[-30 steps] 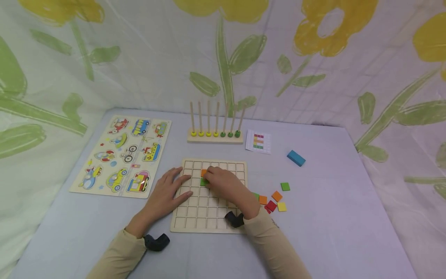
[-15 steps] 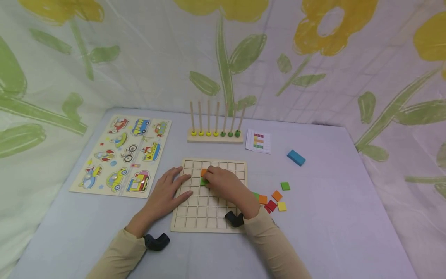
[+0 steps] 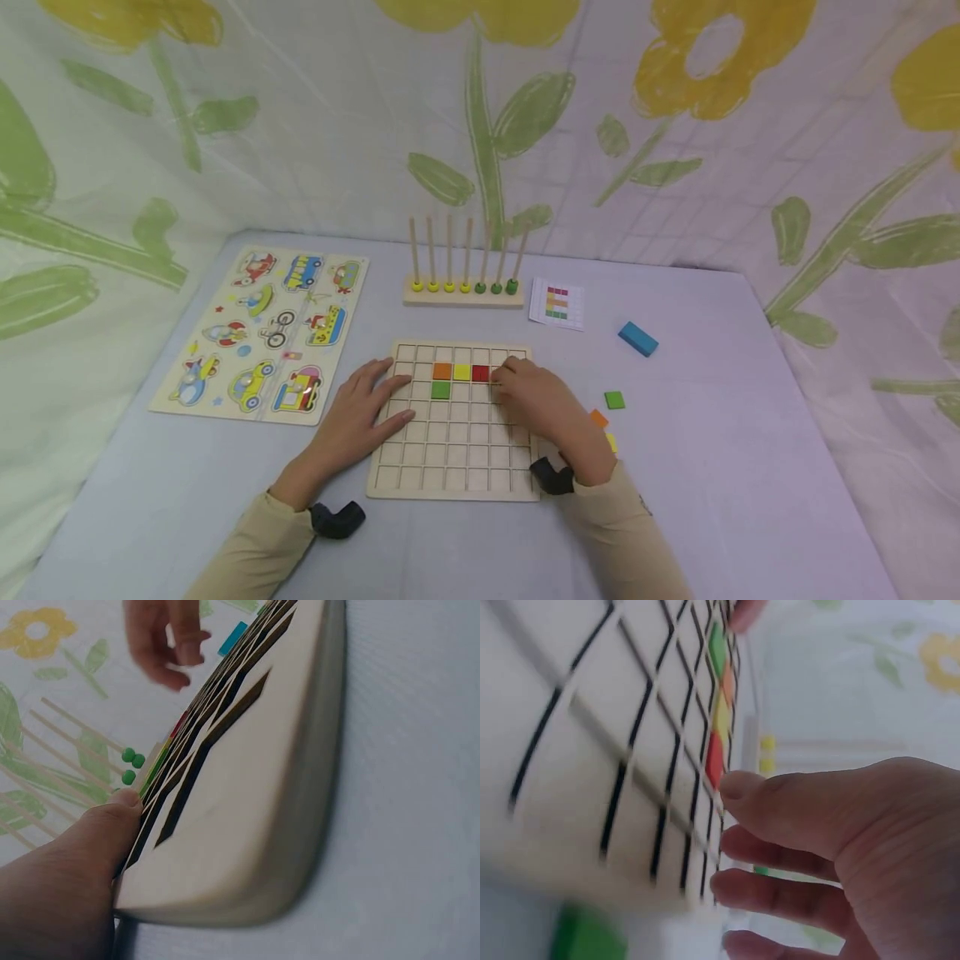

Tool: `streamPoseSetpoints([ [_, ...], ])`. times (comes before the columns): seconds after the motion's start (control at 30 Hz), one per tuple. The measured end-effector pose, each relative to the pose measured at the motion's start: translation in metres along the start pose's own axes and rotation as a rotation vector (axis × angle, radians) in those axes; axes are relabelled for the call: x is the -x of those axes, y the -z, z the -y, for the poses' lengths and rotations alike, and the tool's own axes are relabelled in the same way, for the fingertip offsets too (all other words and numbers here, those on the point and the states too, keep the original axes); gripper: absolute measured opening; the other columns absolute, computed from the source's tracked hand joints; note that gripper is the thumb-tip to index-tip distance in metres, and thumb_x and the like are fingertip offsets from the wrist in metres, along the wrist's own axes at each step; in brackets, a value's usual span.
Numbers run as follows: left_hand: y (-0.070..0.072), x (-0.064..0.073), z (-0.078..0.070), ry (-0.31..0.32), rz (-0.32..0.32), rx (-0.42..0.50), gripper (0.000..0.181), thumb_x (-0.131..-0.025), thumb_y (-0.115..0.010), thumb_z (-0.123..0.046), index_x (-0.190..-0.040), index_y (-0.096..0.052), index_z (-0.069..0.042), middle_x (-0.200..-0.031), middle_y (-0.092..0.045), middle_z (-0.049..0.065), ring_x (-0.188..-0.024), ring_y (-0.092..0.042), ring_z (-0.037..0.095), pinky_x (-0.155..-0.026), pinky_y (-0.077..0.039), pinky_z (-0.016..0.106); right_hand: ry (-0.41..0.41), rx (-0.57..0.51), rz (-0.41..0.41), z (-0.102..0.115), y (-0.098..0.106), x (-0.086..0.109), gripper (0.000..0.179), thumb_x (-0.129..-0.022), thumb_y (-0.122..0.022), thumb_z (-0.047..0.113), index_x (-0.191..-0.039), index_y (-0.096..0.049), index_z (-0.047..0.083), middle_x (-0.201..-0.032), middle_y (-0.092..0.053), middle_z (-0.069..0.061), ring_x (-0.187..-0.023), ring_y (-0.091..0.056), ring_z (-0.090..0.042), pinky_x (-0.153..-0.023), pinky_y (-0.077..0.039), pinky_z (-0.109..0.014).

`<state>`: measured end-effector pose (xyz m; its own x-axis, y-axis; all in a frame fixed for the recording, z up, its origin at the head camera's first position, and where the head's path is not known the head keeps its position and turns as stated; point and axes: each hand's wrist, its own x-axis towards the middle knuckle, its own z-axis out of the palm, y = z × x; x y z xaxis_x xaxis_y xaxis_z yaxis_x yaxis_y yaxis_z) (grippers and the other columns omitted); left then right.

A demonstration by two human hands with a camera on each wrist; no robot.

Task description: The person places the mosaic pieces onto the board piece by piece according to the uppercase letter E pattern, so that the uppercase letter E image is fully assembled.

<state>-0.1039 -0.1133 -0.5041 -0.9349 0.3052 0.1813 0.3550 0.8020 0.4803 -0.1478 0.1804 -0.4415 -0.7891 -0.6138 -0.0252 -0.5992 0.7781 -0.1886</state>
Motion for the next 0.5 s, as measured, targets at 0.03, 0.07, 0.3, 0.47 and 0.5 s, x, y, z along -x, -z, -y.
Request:
streamPoseSetpoints([
  [0.03,0.0,0.0,0.0,0.001,0.001,0.001,0.053,-0.091,-0.057,-0.051,-0.136,-0.051,-0.022,-0.151,-0.033,0.009,-0.144,-0.021,0.029,-0.113,-0.023,0.053,-0.033,-0.007,0.009,-0.006,0.003,0.007,0.023,-0.092,-0.064,0.017,-0.114,-0.066,0.012,-0.108,-0.063,0.001,-0.098,-0.059,-0.014,-0.086,-0.053,-0.03],
  [0.07,0.0,0.0,0.0,0.002,0.001,0.001,0.053,-0.091,-0.057,-0.051,-0.136,-0.051,-0.022,-0.151,-0.033,0.009,-0.144,-0.021,0.029,-0.113,-0.023,0.053,-0.077,-0.019,0.024,-0.012,0.006,0.014,0.024,-0.092,-0.063,0.017,-0.115,-0.066,0.012,-0.11,-0.062,0.0,-0.1,-0.059,-0.015,-0.088,-0.053,-0.032],
  [0.3,0.0,0.0,0.0,0.001,-0.009,0.004,0.054,-0.091,-0.058,-0.051,-0.136,-0.052,-0.022,-0.151,-0.034,0.009,-0.143,-0.022,0.03,-0.112,-0.024,0.054,-0.385,-0.111,0.089,-0.056,0.019,0.058,0.032,-0.092,-0.063,0.017,-0.123,-0.06,0.01,-0.116,-0.061,-0.008,-0.102,-0.057,-0.024,-0.087,-0.053,-0.045],
  [0.47,-0.004,0.0,0.004,-0.001,-0.006,-0.003,0.054,-0.091,-0.056,-0.053,-0.135,-0.052,-0.023,-0.151,-0.034,0.008,-0.144,-0.022,0.028,-0.113,-0.024,0.052,-0.518,-0.129,0.044,-0.078,0.019,0.081,0.034,-0.092,-0.063,0.021,-0.12,-0.059,0.004,-0.107,-0.062,-0.014,-0.092,-0.059,-0.027,-0.078,-0.055,-0.047],
  [0.5,-0.005,0.0,0.005,-0.003,-0.005,-0.003,0.054,-0.091,-0.056,-0.054,-0.135,-0.052,-0.023,-0.151,-0.034,0.008,-0.144,-0.022,0.028,-0.113,-0.024,0.052,-0.534,-0.129,0.038,-0.081,0.019,0.085,0.035,-0.091,-0.063,0.023,-0.12,-0.058,0.002,-0.106,-0.062,-0.016,-0.09,-0.059,-0.028,-0.077,-0.055,-0.047],
])
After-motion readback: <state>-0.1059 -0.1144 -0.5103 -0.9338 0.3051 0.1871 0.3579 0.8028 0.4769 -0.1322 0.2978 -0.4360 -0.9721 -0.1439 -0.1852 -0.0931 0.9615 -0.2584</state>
